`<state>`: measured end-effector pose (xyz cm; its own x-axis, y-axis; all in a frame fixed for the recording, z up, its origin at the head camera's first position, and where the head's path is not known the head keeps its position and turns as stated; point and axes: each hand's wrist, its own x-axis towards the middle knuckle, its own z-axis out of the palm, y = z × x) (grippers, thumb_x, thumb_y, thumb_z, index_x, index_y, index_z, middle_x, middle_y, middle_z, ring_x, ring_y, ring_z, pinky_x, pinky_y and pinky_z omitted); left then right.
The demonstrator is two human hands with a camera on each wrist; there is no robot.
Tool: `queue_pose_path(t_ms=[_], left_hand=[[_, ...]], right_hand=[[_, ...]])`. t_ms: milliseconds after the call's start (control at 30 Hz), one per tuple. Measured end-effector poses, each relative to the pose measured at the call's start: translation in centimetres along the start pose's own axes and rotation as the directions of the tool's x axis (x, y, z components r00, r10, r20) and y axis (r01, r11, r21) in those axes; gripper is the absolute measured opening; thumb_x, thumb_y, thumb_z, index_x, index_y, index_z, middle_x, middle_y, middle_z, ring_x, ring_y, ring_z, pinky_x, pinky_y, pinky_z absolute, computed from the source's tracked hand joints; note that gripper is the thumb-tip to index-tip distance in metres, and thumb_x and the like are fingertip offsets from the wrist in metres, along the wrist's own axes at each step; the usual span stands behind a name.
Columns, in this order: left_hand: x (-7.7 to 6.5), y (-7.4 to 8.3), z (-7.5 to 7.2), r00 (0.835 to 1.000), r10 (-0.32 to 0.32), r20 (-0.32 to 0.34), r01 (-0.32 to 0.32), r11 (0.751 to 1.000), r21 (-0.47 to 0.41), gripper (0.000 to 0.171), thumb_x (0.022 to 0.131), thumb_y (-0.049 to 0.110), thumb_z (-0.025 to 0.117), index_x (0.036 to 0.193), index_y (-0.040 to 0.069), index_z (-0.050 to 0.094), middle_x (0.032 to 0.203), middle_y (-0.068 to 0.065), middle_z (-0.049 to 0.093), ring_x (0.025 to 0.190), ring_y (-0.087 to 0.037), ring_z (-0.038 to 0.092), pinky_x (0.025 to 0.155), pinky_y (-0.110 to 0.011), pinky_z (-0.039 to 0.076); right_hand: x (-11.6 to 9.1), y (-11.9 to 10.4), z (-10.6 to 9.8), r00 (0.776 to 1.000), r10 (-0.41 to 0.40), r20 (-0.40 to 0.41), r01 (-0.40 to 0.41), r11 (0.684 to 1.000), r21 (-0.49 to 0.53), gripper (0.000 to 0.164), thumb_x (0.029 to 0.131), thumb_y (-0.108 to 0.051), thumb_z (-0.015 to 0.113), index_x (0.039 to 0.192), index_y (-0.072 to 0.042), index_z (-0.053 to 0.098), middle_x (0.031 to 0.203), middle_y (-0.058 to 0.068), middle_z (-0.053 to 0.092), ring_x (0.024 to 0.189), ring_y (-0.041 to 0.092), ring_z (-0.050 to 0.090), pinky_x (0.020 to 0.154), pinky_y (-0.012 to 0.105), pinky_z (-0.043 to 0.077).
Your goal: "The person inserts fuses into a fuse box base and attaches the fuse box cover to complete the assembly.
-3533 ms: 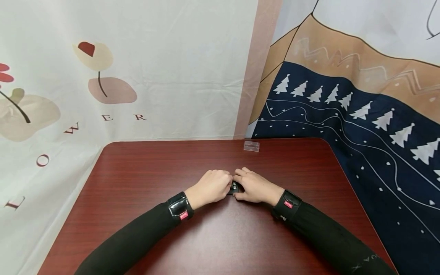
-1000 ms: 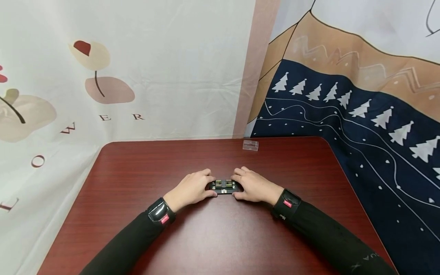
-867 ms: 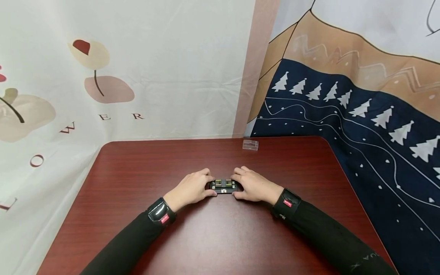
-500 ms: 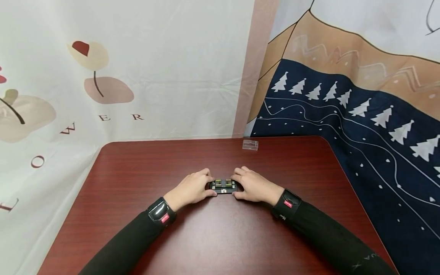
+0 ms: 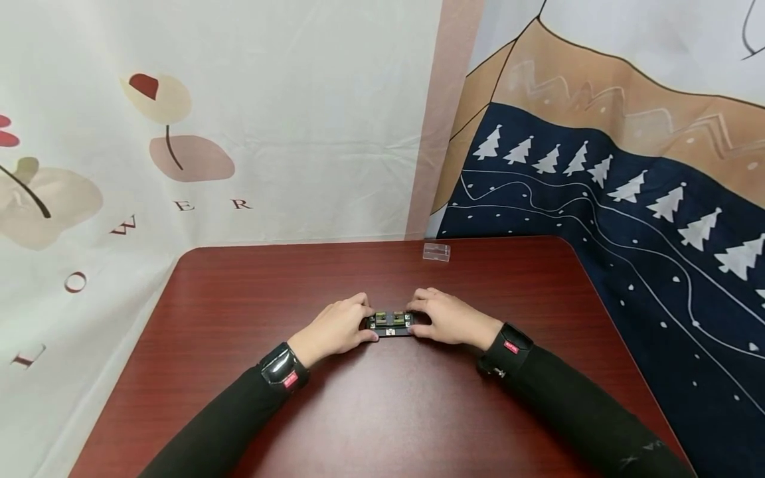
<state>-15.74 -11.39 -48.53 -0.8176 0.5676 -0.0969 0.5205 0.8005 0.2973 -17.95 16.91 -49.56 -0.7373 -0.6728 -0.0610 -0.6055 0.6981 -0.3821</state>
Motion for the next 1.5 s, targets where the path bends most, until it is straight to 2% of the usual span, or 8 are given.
queue_pose_path(t_ms=[233, 367, 533, 667, 833, 1067, 1233, 1500], left_hand=[[-0.2, 0.2, 0.2, 1.000, -0.016, 0.007, 0.016, 1.000, 0.002, 0.051, 0.095, 0.045, 0.088, 0.132, 0.011, 0.080, 0.119, 0.002, 0.064, 0.098, -0.023, 0.074, 0.086, -0.047, 0.063], [-0.2, 0.3, 0.2, 1.000, -0.023, 0.012, 0.023, 1.000, -0.003, 0.048, 0.095, 0.044, 0.088, 0.131, 0.013, 0.080, 0.121, 0.002, 0.065, 0.098, -0.024, 0.074, 0.086, -0.047, 0.063], [-0.1, 0.4, 0.0, 1.000, -0.025, 0.010, 0.025, 1.000, -0.005, 0.046, 0.095, 0.044, 0.088, 0.129, 0.013, 0.080, 0.119, 0.002, 0.064, 0.094, -0.023, 0.073, 0.085, -0.047, 0.062], [-0.2, 0.5, 0.0, 1.000, -0.029, 0.009, 0.029, 1.000, -0.002, 0.046, 0.095, 0.044, 0.088, 0.129, 0.014, 0.080, 0.119, 0.002, 0.064, 0.094, -0.023, 0.073, 0.084, -0.047, 0.063], [-0.2, 0.5, 0.1, 0.999, -0.037, 0.008, 0.037, 0.999, -0.005, 0.046, 0.095, 0.044, 0.088, 0.129, 0.015, 0.080, 0.118, 0.003, 0.064, 0.093, -0.022, 0.073, 0.084, -0.046, 0.063], [-0.2, 0.4, 0.2, 0.999, -0.043, -0.001, 0.043, 0.999, -0.006, 0.048, 0.095, 0.044, 0.088, 0.132, 0.014, 0.080, 0.118, 0.002, 0.064, 0.095, -0.023, 0.074, 0.084, -0.047, 0.063], [-0.3, 0.4, 0.3, 0.999, -0.047, -0.001, 0.047, 0.999, 0.002, 0.050, 0.095, 0.045, 0.088, 0.133, 0.014, 0.080, 0.119, 0.001, 0.064, 0.096, -0.024, 0.074, 0.084, -0.047, 0.063], [-0.2, 0.4, 0.2, 0.999, -0.035, -0.008, 0.035, 0.999, 0.006, 0.047, 0.094, 0.045, 0.088, 0.129, 0.014, 0.080, 0.116, 0.001, 0.064, 0.090, -0.023, 0.073, 0.082, -0.046, 0.063]], right_hand=[[-0.1, 2.3, -0.9, 0.983, 0.116, -0.143, -0.117, 0.993, -0.002, 0.028, 0.105, -0.030, 0.076, 0.127, -0.014, 0.080, 0.113, 0.000, 0.071, 0.098, 0.016, 0.068, 0.091, 0.042, 0.061], [0.1, 3.8, -1.4, 0.951, 0.189, -0.243, -0.187, 0.982, 0.030, 0.026, 0.103, -0.025, 0.075, 0.125, -0.011, 0.080, 0.111, 0.004, 0.073, 0.094, 0.020, 0.068, 0.086, 0.044, 0.061], [0.7, 5.3, -2.7, 0.905, 0.235, -0.355, -0.239, 0.970, 0.036, 0.027, 0.103, -0.022, 0.073, 0.126, -0.007, 0.079, 0.108, 0.007, 0.070, 0.087, 0.023, 0.064, 0.076, 0.042, 0.057], [1.1, 6.1, -3.6, 0.879, 0.254, -0.404, -0.266, 0.964, 0.026, 0.033, 0.103, -0.022, 0.073, 0.130, -0.004, 0.077, 0.119, 0.012, 0.069, 0.101, 0.031, 0.066, 0.083, 0.049, 0.060], [1.6, 6.9, -4.1, 0.879, 0.266, -0.397, -0.282, 0.959, 0.020, 0.043, 0.102, -0.022, 0.073, 0.140, 0.000, 0.071, 0.143, 0.019, 0.064, 0.127, 0.040, 0.061, 0.101, 0.058, 0.059], [2.5, 7.9, -4.4, 0.905, 0.324, -0.276, -0.335, 0.942, 0.010, 0.066, 0.103, -0.026, 0.073, 0.159, 0.003, 0.053, 0.158, 0.024, 0.055, 0.142, 0.046, 0.055, 0.114, 0.062, 0.054], [3.1, 8.5, -4.3, 0.908, 0.360, -0.214, -0.367, 0.930, 0.009, 0.065, 0.105, -0.027, 0.070, 0.160, 0.003, 0.051, 0.157, 0.025, 0.055, 0.143, 0.048, 0.057, 0.114, 0.065, 0.053], [3.8, 8.8, -3.9, 0.900, 0.369, -0.232, -0.380, 0.925, -0.003, 0.054, 0.106, -0.025, 0.069, 0.152, 0.002, 0.061, 0.148, 0.024, 0.060, 0.133, 0.046, 0.062, 0.110, 0.061, 0.055]])
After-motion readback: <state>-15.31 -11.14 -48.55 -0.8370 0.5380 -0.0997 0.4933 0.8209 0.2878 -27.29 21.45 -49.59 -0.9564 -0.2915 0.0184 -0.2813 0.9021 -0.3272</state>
